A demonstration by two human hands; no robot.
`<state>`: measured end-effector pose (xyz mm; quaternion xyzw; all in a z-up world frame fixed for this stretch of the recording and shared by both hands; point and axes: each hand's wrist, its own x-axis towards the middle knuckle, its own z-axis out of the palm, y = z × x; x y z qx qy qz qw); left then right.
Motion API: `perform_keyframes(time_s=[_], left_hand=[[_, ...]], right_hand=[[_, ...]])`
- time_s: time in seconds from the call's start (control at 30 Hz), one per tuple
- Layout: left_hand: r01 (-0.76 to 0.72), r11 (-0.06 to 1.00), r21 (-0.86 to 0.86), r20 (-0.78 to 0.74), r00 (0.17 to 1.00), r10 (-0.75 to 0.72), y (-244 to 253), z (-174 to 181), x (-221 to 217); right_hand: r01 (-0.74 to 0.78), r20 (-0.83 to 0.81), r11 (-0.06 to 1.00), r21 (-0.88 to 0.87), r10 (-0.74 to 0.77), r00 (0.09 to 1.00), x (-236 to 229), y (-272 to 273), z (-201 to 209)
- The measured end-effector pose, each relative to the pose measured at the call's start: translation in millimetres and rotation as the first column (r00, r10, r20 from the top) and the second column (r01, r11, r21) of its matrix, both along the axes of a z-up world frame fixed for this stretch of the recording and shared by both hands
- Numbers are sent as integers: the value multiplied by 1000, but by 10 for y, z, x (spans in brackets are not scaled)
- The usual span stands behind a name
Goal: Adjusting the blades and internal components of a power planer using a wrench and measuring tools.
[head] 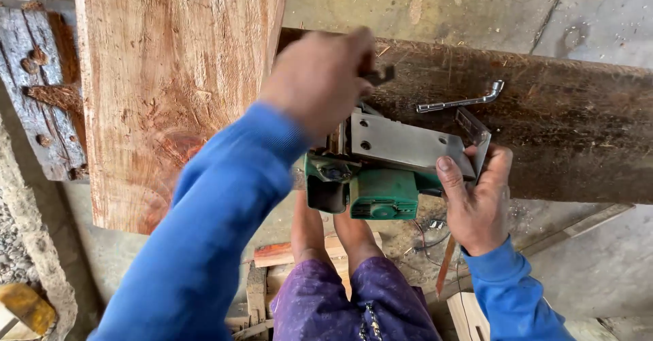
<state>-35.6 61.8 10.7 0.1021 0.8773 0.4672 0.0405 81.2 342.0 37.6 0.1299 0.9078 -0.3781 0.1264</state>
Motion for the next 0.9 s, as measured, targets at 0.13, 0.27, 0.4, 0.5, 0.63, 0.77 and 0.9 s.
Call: perform_keyframes(time_s=[0.13,0.27,0.4,0.5,0.63,0.77,0.9], left_hand=[[306,916,-259,394,900,-189,479,-787,-301],[200,861,-468,68,979,-190,397,-581,-170],[15,993,-116,213,977,10,-376,128,327],[11,996,-94,165,986,5,-593,5,725],[-404,831,382,353,895,273,-399,-246,899],[-777,390,494,583,628,515,-205,-549,1018],[-794,400,458,516,604,607,-220,-401,1332]], right_hand=[[-11,-24,999,-46,10,1000,8,14,-39],[19,-13,991,-129,-21,1000,-25,-20,-17],[53,31,992,-118,-50,998,-57,-7,0],[48,52,998,-50,-46,998,-64,-61,-14],[86,-13,995,-51,-86,996,-33,-131,-81],[104,-97,988,-113,-116,989,51,-105,-194],[24,-152,1000,-15,-26,988,140,-150,-84]])
